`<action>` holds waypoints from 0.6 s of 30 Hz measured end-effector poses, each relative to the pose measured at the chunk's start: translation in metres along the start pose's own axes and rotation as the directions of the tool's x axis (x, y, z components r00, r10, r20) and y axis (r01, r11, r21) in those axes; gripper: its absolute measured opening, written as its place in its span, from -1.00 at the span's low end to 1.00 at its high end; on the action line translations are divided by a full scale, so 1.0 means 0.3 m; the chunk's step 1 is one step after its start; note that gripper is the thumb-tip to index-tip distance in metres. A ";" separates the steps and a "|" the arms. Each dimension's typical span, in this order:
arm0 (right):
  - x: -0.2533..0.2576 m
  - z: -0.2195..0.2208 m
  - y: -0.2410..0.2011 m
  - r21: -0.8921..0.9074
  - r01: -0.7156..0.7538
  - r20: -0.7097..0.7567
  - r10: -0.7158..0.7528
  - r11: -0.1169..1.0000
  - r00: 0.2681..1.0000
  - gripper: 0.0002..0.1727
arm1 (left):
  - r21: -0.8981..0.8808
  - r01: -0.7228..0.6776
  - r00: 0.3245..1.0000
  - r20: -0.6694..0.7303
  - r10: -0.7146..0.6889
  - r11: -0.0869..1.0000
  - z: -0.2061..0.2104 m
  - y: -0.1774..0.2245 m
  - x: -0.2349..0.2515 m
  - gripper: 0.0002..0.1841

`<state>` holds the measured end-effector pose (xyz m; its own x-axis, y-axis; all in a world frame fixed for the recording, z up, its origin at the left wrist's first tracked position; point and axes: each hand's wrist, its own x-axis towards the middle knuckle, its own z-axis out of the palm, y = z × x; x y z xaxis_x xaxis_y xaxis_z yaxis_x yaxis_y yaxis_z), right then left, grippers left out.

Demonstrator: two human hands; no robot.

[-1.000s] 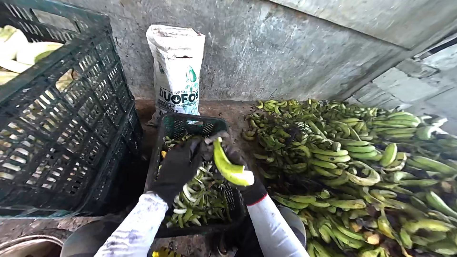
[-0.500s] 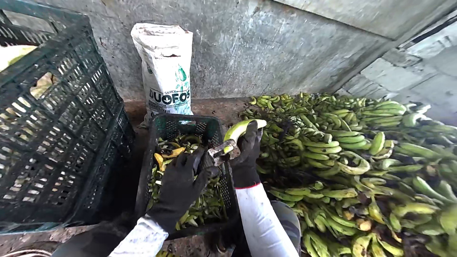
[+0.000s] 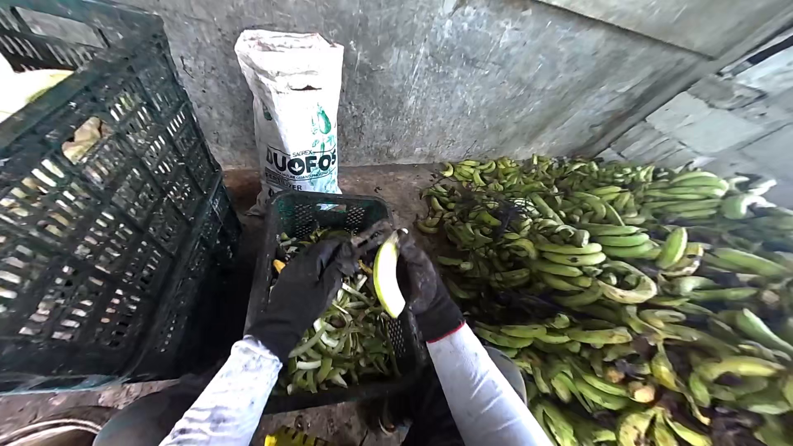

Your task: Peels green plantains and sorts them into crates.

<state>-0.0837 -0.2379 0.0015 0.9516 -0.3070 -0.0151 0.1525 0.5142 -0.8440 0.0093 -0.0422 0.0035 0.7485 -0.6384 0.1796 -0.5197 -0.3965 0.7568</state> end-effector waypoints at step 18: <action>0.013 -0.009 -0.013 0.167 0.063 0.091 -0.079 0.984 0.993 -0.47 | 0.155 -0.146 0.985 -0.069 0.158 0.977 0.050 0.030 -0.044 -0.34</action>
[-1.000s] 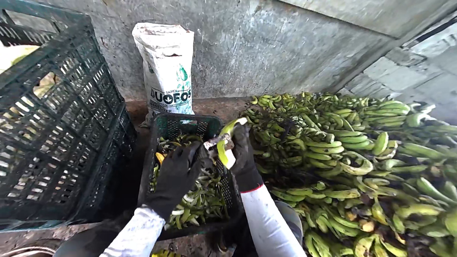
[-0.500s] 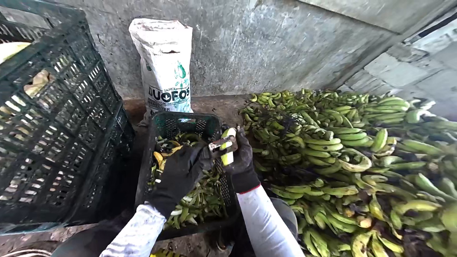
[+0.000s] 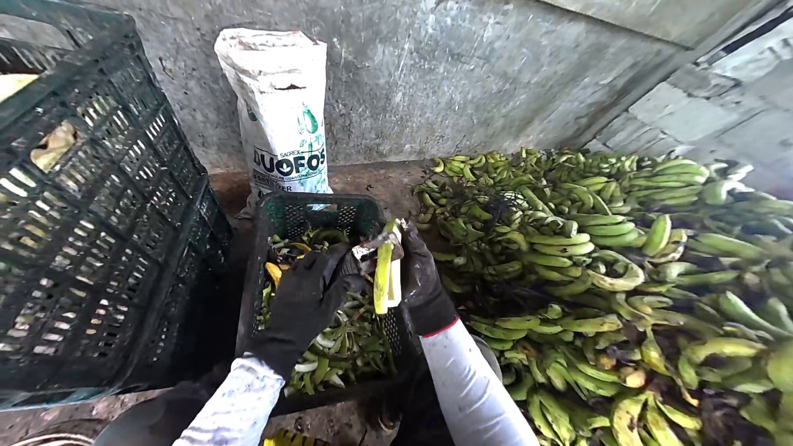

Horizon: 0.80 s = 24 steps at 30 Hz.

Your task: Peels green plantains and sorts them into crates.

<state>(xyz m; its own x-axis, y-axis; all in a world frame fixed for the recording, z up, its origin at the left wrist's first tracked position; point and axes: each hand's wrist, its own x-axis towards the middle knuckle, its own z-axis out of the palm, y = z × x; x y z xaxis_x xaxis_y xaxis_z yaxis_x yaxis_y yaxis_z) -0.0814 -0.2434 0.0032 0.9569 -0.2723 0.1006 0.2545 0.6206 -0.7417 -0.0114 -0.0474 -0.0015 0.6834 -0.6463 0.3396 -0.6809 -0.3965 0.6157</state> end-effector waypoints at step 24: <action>-0.069 -0.159 -0.060 -0.052 -0.153 -0.350 0.126 0.987 0.928 -0.42 | 0.150 -0.392 0.920 0.046 0.389 0.908 0.132 0.024 -0.052 -0.35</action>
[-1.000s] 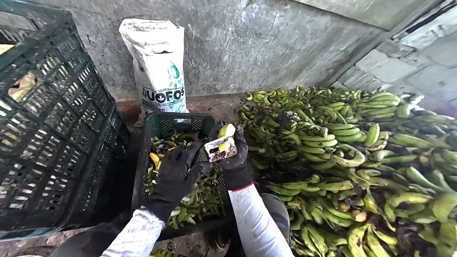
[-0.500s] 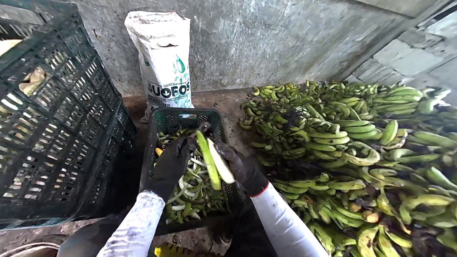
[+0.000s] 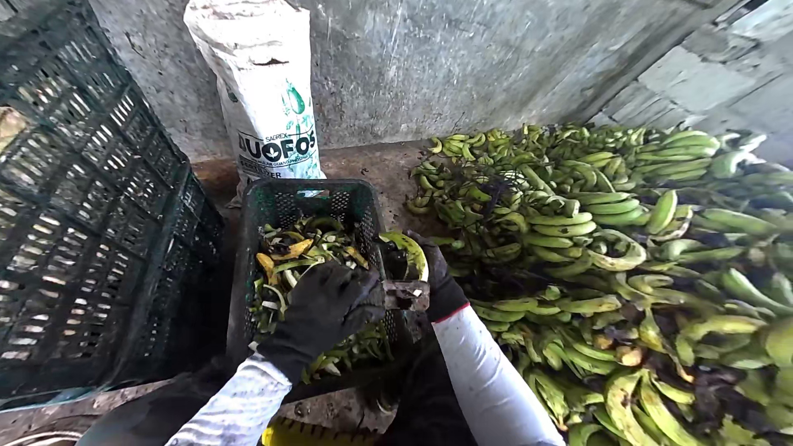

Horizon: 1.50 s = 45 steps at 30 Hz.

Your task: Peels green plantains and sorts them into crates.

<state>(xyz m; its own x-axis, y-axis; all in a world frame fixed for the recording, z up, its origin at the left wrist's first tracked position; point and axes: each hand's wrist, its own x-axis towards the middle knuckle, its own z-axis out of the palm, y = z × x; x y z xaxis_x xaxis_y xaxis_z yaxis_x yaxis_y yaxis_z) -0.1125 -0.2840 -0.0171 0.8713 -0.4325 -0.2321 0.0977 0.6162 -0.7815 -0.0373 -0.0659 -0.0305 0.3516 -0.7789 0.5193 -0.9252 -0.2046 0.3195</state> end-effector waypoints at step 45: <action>0.182 0.596 0.257 -0.119 0.045 0.104 -0.032 0.992 0.994 -0.64 | -0.942 0.329 0.454 0.221 -0.863 -0.068 -0.053 -0.243 -0.127 -0.51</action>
<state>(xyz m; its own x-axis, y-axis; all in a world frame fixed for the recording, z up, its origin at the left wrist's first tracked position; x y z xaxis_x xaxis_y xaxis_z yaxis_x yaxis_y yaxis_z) 0.0287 -0.1425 0.0134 0.9131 -0.3810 -0.1451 0.0784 0.5134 -0.8546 0.0189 -0.0118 -0.0611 0.9266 -0.3081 -0.2156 0.3134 0.3158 0.8956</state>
